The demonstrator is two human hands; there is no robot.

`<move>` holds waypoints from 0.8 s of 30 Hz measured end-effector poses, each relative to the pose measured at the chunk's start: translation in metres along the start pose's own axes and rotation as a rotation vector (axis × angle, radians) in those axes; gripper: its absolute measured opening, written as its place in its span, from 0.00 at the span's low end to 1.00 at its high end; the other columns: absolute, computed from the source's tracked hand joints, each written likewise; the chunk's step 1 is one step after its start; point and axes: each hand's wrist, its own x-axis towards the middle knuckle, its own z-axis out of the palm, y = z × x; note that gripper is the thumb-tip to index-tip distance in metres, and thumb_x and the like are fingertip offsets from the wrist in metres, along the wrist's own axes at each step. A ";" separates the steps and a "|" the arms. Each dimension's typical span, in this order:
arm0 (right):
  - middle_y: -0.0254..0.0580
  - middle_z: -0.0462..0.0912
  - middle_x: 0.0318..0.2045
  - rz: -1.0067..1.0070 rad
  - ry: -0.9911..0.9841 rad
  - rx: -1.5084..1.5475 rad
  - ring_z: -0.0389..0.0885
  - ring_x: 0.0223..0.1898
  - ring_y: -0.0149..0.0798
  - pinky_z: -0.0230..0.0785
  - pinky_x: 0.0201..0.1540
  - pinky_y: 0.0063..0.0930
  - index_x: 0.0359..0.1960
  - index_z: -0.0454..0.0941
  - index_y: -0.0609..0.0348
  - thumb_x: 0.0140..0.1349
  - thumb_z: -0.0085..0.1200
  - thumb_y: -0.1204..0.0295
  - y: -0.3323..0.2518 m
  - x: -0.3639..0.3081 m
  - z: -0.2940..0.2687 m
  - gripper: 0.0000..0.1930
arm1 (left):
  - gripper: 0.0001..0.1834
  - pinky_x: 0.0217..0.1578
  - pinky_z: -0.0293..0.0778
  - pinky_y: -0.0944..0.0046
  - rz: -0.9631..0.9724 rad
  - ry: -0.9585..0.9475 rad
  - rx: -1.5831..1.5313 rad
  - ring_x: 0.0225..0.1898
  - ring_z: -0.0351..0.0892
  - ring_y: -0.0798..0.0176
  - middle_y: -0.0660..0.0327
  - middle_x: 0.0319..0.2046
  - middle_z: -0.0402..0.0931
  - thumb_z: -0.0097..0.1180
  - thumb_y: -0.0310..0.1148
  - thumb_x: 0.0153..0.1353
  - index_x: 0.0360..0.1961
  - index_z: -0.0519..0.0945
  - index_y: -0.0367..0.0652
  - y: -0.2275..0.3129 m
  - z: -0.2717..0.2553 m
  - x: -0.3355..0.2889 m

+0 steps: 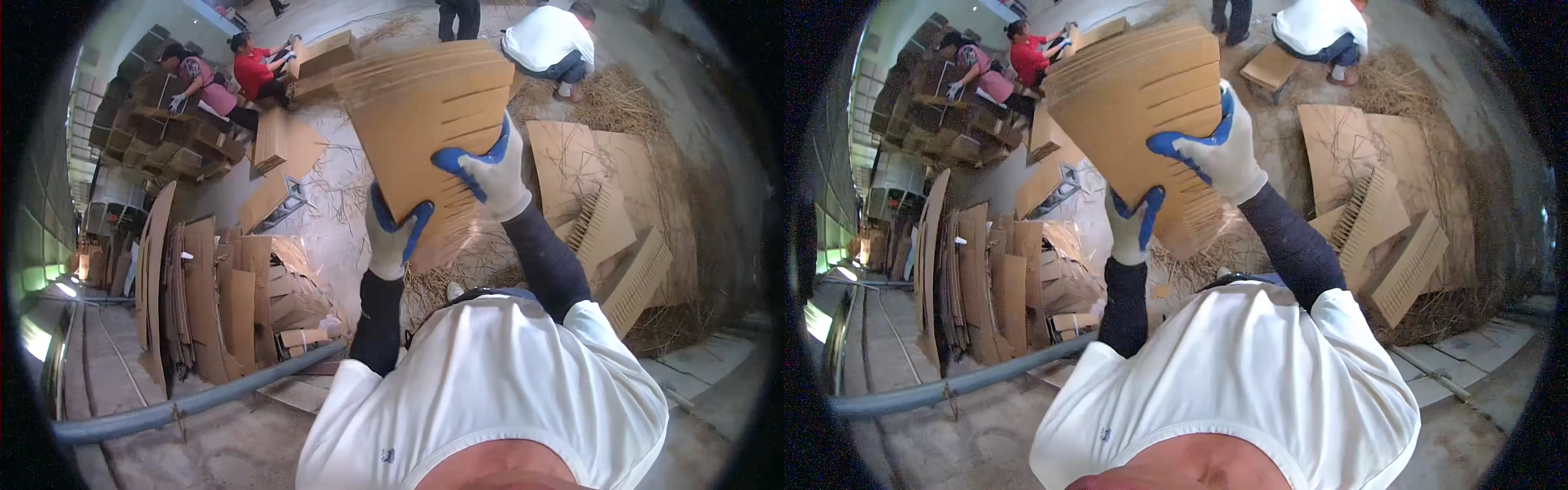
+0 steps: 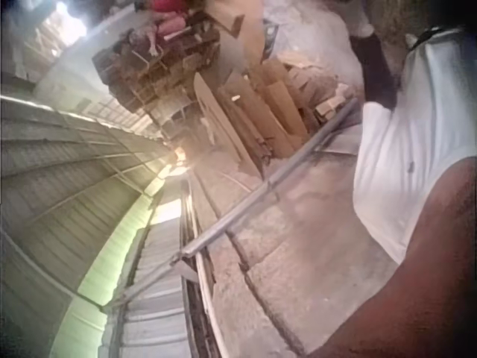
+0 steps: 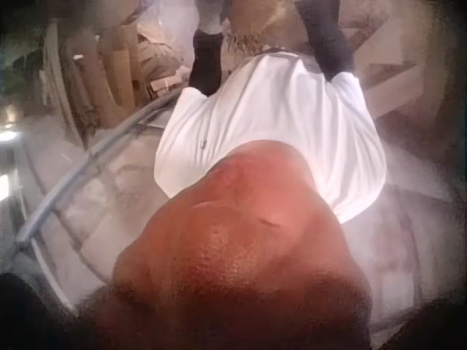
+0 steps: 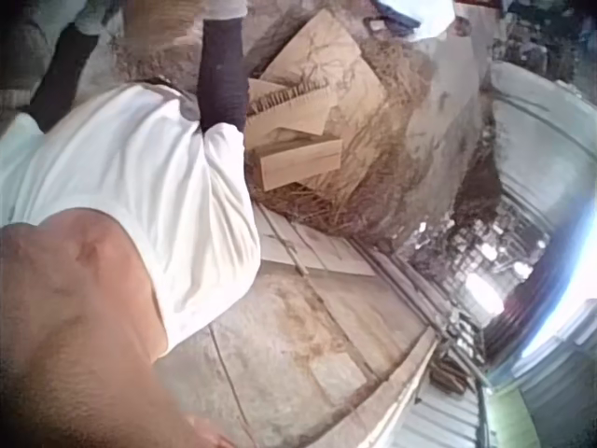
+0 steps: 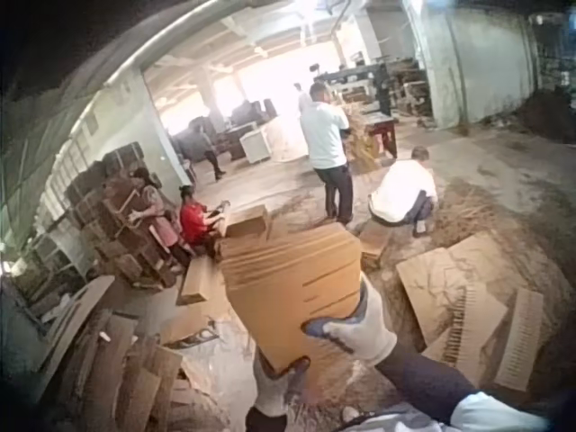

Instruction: Picking up stacks of slotted corrugated cardboard pieces and moving them to a different stack in the facility.

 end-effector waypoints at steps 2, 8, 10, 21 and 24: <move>0.44 0.81 0.44 -0.037 0.027 -0.078 0.80 0.45 0.33 0.75 0.48 0.28 0.51 0.68 0.68 0.45 0.71 0.74 0.005 0.000 -0.011 0.32 | 0.25 0.39 0.74 0.69 0.061 0.033 0.069 0.40 0.77 0.68 0.59 0.42 0.77 0.65 0.29 0.54 0.51 0.70 0.37 0.011 0.013 0.001; 0.45 0.81 0.45 -0.007 0.083 -0.069 0.81 0.44 0.35 0.75 0.48 0.28 0.52 0.68 0.69 0.47 0.71 0.70 -0.004 -0.009 -0.030 0.32 | 0.38 0.41 0.76 0.61 0.132 -0.031 0.361 0.43 0.77 0.63 0.56 0.40 0.77 0.77 0.40 0.43 0.50 0.69 0.35 0.012 0.029 0.003; 0.44 0.81 0.45 -0.016 0.103 -0.009 0.80 0.44 0.31 0.74 0.48 0.26 0.52 0.68 0.68 0.45 0.71 0.76 -0.009 -0.016 -0.029 0.32 | 0.39 0.41 0.76 0.61 0.125 -0.016 0.296 0.43 0.78 0.62 0.56 0.40 0.77 0.78 0.41 0.40 0.49 0.70 0.35 0.001 0.032 0.001; 0.51 0.73 0.58 -0.070 -0.395 -0.115 0.72 0.59 0.41 0.64 0.61 0.34 0.61 0.66 0.68 0.61 0.55 0.52 -0.027 0.032 -0.083 0.35 | 0.38 0.39 0.78 0.65 0.021 0.108 -0.272 0.38 0.80 0.63 0.58 0.41 0.77 0.72 0.35 0.46 0.57 0.67 0.36 -0.014 -0.031 0.025; 0.56 0.73 0.57 -0.211 -0.543 -0.638 0.73 0.59 0.44 0.65 0.60 0.34 0.61 0.66 0.65 0.60 0.54 0.46 -0.042 0.029 -0.087 0.38 | 0.37 0.36 0.76 0.68 0.028 0.090 -0.285 0.36 0.78 0.66 0.61 0.40 0.76 0.70 0.36 0.47 0.58 0.67 0.39 -0.013 -0.047 0.028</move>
